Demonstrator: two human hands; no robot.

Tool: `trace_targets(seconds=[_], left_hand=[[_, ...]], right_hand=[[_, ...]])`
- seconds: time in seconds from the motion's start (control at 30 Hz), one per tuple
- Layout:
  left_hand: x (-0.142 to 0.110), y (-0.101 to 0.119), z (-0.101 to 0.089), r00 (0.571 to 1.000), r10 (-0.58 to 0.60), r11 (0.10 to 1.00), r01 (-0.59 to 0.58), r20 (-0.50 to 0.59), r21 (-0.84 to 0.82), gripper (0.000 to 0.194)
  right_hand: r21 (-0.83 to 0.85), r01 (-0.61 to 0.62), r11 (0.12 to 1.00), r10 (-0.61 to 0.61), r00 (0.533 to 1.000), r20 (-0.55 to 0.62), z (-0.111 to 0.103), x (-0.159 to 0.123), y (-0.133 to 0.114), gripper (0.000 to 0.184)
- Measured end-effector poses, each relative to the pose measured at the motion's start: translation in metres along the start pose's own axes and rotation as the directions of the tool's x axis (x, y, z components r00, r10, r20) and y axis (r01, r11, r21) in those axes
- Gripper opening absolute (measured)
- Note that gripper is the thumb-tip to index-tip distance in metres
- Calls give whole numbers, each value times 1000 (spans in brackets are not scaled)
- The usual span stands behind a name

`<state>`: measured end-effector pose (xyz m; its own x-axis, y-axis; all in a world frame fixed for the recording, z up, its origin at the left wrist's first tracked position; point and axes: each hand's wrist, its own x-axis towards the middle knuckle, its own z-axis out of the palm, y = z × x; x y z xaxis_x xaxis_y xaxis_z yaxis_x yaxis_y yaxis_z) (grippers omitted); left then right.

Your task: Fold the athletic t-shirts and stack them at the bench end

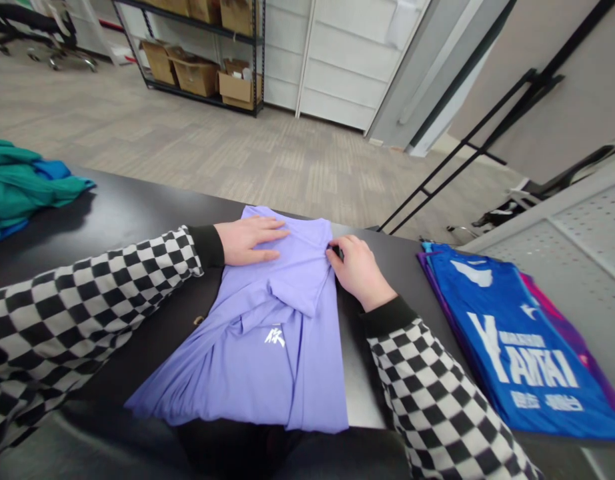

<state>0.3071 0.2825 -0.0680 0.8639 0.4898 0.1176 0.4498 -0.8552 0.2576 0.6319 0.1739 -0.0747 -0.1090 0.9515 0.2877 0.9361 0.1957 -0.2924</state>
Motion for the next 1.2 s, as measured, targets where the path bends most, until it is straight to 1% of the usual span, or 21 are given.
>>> trace_targets(seconds=[0.07, 0.13, 0.17, 0.23, 0.33, 0.4, 0.43, 0.5, 0.53, 0.6, 0.63, 0.7, 0.77, 0.8, 0.83, 0.9, 0.97, 1.07, 1.1, 1.13, 1.2], left_hand=[[0, 2, 9, 992, -79, 996, 76, 95, 37, 80], [0, 2, 11, 985, -103, 994, 97, 136, 53, 81], [0, 3, 10, 984, -101, 994, 94, 147, 54, 81], [-1, 7, 1, 986, -85, 995, 77, 141, 61, 80], [-2, 23, -14, 997, -28, 997, 23, 75, 69, 72], [-4, 36, -17, 998, 27, 998, -30, 55, 60, 67], [-5, 41, -16, 996, 38, 998, -42, 75, 53, 66], [-7, 50, -7, 989, 23, 998, -31, 144, 51, 68], [-8, 53, -2, 985, 7, 998, -17, 175, 56, 70], [-9, 55, 8, 979, -26, 997, 12, 201, 71, 75], [-9, 55, 12, 979, -30, 997, 16, 200, 74, 77], [-9, 54, 16, 980, -31, 997, 16, 194, 80, 79], [-8, 54, 17, 982, -35, 996, 19, 185, 86, 79], [-7, 53, 17, 983, -37, 996, 21, 182, 88, 79], [-6, 53, 17, 983, -41, 996, 26, 180, 88, 79], [-4, 52, 18, 982, -42, 997, 28, 187, 79, 80], [-2, 51, 19, 981, -37, 997, 24, 193, 67, 81], [-1, 50, 22, 983, -36, 998, 27, 182, 53, 81], [0, 50, 22, 983, -40, 998, 32, 177, 50, 81], [0, 50, 22, 984, -44, 998, 36, 171, 48, 81], [0, 51, 21, 984, -52, 998, 45, 170, 48, 81]], right_hand=[[-7, 2, 1000, -2, 1000, 8, 1, -1, 1, 24], [-11, 13, 1000, -13, 1000, 12, 1, -1, 1, 26], [-12, 18, 1000, -18, 1000, 9, 1, -1, 0, 26], [-9, 26, 1000, -26, 1000, 0, 1, 0, -1, 28], [7, 39, 999, -39, 998, -39, -4, 1, -4, 31], [18, 37, 999, -35, 994, -103, -12, -3, -10, 32], [27, 29, 999, -25, 989, -144, -17, -8, -16, 32], [59, -6, 998, 19, 974, -226, -30, -25, -35, 29], [83, -29, 996, 50, 964, -262, -36, -37, -49, 27], [142, -68, 988, 108, 948, -299, -49, -66, -87, 23], [174, -76, 982, 125, 948, -294, -54, -81, -110, 21], [256, -43, 966, 100, 972, -214, -60, -109, -160, 18], [334, 39, 942, -30, 999, -32, -59, -129, -209, 23], [357, 76, 931, -104, 993, 58, -57, -134, -230, 28], [358, 106, 928, -165, 977, 138, -52, -136, -249, 31], [305, 147, 941, -231, 937, 262, -41, -132, -276, 35], [209, 167, 964, -233, 906, 353, -27, -122, -290, 33], [85, 185, 979, -204, 884, 421, -13, -107, -299, 18], [57, 185, 981, -192, 884, 426, -10, -104, -300, 19], [37, 177, 983, -176, 887, 426, -9, -102, -302, 25], [31, 123, 992, -125, 902, 414, -7, -102, -305, 35]])
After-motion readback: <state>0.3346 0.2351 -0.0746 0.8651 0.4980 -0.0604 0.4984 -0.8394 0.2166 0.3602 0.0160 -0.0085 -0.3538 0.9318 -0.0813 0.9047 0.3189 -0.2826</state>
